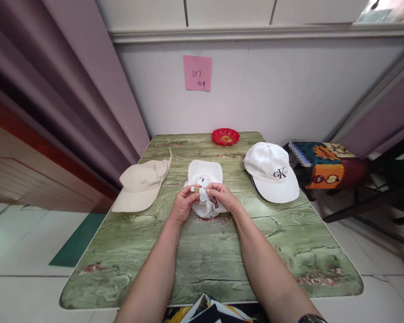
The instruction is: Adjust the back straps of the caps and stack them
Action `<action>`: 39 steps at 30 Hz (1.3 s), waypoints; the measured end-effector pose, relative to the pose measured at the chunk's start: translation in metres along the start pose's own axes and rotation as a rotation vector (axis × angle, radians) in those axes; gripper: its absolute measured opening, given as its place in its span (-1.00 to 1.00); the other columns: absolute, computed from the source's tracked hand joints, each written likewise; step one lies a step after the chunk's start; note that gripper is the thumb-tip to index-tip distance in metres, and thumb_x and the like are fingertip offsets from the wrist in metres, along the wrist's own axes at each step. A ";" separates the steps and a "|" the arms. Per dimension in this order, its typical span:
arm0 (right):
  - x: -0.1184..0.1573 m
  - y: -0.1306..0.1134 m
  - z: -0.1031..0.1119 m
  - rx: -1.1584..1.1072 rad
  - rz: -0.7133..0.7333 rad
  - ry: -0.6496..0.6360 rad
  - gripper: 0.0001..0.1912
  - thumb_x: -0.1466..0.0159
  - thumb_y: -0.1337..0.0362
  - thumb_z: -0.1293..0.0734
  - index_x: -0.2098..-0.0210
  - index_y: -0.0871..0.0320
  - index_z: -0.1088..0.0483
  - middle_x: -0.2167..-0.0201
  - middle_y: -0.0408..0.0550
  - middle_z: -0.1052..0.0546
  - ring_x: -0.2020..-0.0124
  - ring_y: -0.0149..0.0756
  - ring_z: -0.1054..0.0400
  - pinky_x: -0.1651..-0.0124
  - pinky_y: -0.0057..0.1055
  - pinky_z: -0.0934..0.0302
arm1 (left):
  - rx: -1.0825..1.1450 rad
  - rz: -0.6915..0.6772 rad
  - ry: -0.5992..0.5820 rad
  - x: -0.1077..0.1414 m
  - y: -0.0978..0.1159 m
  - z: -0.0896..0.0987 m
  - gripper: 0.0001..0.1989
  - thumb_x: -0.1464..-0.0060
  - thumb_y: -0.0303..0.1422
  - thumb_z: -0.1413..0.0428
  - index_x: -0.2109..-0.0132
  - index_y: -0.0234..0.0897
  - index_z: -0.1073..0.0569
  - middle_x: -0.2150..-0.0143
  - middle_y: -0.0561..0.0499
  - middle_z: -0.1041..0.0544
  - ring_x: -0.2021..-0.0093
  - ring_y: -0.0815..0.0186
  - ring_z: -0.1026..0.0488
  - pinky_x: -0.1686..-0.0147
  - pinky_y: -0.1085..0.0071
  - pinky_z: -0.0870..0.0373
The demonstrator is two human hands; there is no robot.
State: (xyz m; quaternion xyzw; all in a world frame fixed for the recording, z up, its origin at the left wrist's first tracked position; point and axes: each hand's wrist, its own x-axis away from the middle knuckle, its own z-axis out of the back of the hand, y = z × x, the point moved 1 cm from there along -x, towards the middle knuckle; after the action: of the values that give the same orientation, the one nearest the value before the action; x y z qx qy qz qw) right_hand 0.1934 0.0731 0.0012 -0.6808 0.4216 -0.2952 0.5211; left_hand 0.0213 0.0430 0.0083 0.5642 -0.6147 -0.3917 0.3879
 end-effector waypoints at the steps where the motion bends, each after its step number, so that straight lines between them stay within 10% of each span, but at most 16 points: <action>1: 0.000 0.000 -0.001 0.001 0.003 0.010 -0.69 -0.12 0.06 -0.43 0.42 0.19 -0.39 0.67 -0.30 -0.29 0.68 -0.55 -0.06 0.60 -0.55 0.07 | -0.008 -0.002 0.000 0.000 0.000 0.000 -0.65 0.17 -0.39 -0.38 0.15 -0.32 -0.60 0.43 0.07 -0.51 0.49 0.47 -0.35 0.44 0.52 -0.28; 28: 0.004 -0.007 -0.001 -0.046 -0.049 0.039 -0.53 -0.18 -0.12 -0.35 0.23 0.19 -0.48 0.61 -0.24 -0.37 0.68 -0.49 -0.16 0.61 -0.53 -0.03 | -0.017 -0.005 0.026 -0.002 -0.003 0.000 -0.69 0.09 -0.26 -0.34 0.19 -0.35 -0.61 0.49 0.04 -0.50 0.53 0.44 -0.34 0.47 0.49 -0.29; 35: 0.013 -0.010 0.018 -0.043 -0.152 -0.238 -0.57 -0.04 0.09 -0.52 0.21 0.23 -0.46 0.55 -0.22 -0.44 0.60 -0.48 -0.24 0.49 -0.51 -0.14 | 0.025 0.012 0.063 -0.002 -0.003 0.001 -0.69 0.14 -0.27 -0.36 0.23 -0.35 -0.62 0.49 0.04 -0.51 0.55 0.47 -0.32 0.54 0.53 -0.23; 39: 0.011 -0.009 0.027 0.043 -0.092 -0.173 -0.63 -0.07 0.11 -0.49 0.24 0.25 -0.48 0.57 -0.22 -0.42 0.56 -0.48 -0.22 0.43 -0.51 -0.10 | -0.017 -0.005 0.045 -0.001 -0.003 0.002 -0.70 0.12 -0.28 -0.35 0.21 -0.35 -0.61 0.54 0.06 -0.48 0.57 0.47 -0.31 0.57 0.54 -0.18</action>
State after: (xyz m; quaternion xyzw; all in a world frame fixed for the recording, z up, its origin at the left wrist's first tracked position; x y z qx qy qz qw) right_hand 0.2239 0.0764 0.0013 -0.7109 0.3370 -0.2680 0.5561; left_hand 0.0207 0.0440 0.0043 0.5711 -0.6010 -0.3852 0.4053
